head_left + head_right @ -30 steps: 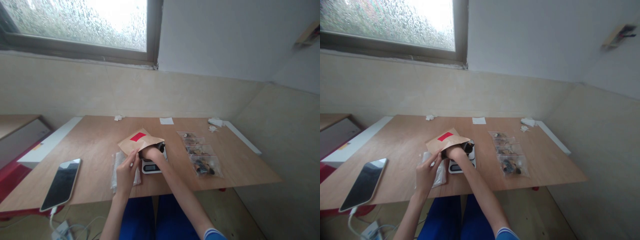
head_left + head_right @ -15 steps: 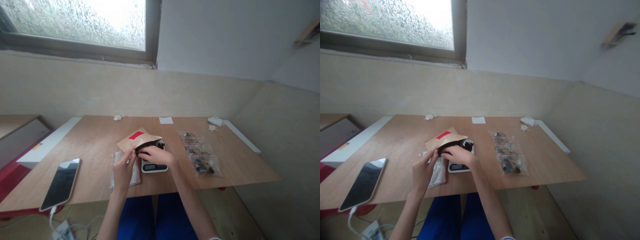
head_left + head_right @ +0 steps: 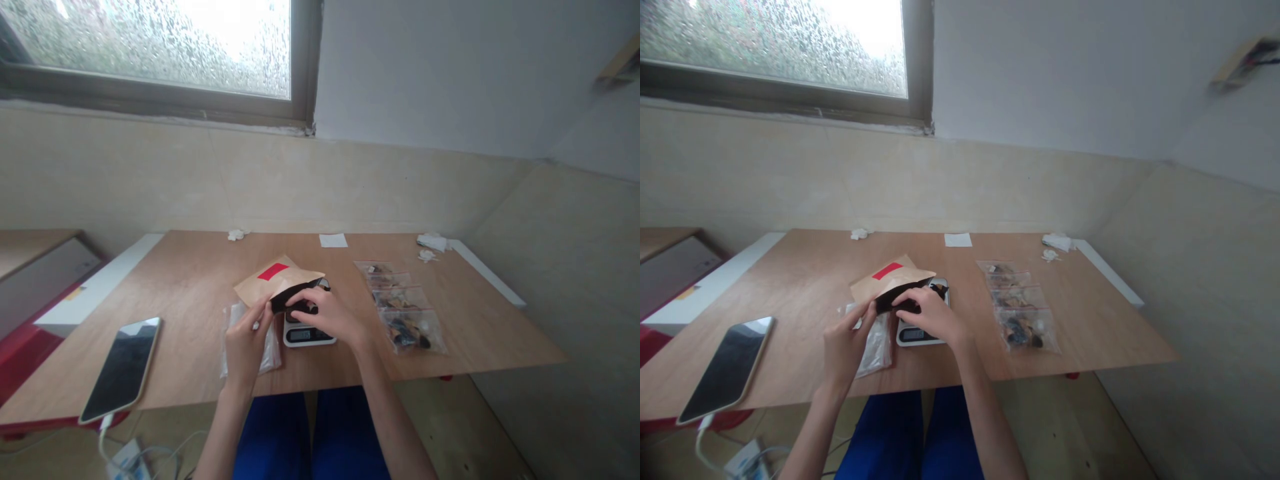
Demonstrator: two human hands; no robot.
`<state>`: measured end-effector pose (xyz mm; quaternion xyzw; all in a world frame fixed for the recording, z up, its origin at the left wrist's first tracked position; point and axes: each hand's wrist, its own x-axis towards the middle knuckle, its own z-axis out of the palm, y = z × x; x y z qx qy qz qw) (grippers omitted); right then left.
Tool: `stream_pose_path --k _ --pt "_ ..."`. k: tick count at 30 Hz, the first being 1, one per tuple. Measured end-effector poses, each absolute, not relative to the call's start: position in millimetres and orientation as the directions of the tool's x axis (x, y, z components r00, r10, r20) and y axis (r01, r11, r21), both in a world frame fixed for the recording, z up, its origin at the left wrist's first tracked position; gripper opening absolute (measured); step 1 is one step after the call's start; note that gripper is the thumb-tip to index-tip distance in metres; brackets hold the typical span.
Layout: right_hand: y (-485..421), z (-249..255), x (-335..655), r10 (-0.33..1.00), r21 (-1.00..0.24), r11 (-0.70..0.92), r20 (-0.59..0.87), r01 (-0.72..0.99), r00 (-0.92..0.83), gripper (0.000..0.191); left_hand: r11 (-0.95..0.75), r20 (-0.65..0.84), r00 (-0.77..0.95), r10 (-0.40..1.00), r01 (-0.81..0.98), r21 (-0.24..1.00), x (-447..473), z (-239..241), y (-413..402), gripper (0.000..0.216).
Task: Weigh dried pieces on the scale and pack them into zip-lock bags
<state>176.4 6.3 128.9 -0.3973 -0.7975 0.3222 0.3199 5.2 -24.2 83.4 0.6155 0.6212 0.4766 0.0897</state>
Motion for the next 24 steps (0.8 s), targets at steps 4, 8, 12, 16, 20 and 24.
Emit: stream_pose_path --k 4,8,12,16,20,24 --pt "-6 129 189 0.878 -0.794 0.450 0.310 0.408 -0.365 0.018 -0.203 0.474 -0.232 0.850 0.686 0.699 3 83 -24 0.034" --pt "-16 116 210 0.930 -0.866 0.363 0.319 0.344 -0.180 0.022 -0.184 0.476 -0.248 0.844 0.700 0.690 -1 83 -23 0.034" --pt "-18 81 230 0.969 -0.878 0.236 0.243 0.416 -0.036 0.021 -0.144 0.468 -0.268 0.842 0.724 0.674 -4 85 -22 0.033" --pt "-14 40 235 0.973 -0.863 0.179 0.226 0.472 0.045 0.015 -0.145 0.480 -0.272 0.834 0.732 0.666 -5 85 -22 0.034" --pt "-7 19 225 0.964 -0.844 0.176 0.253 0.507 0.087 0.009 -0.156 0.493 -0.274 0.825 0.729 0.666 -6 83 -22 0.035" --pt "1 17 212 0.945 -0.790 0.216 0.317 0.574 0.081 0.004 -0.179 0.517 -0.261 0.815 0.735 0.654 -7 82 -21 0.035"
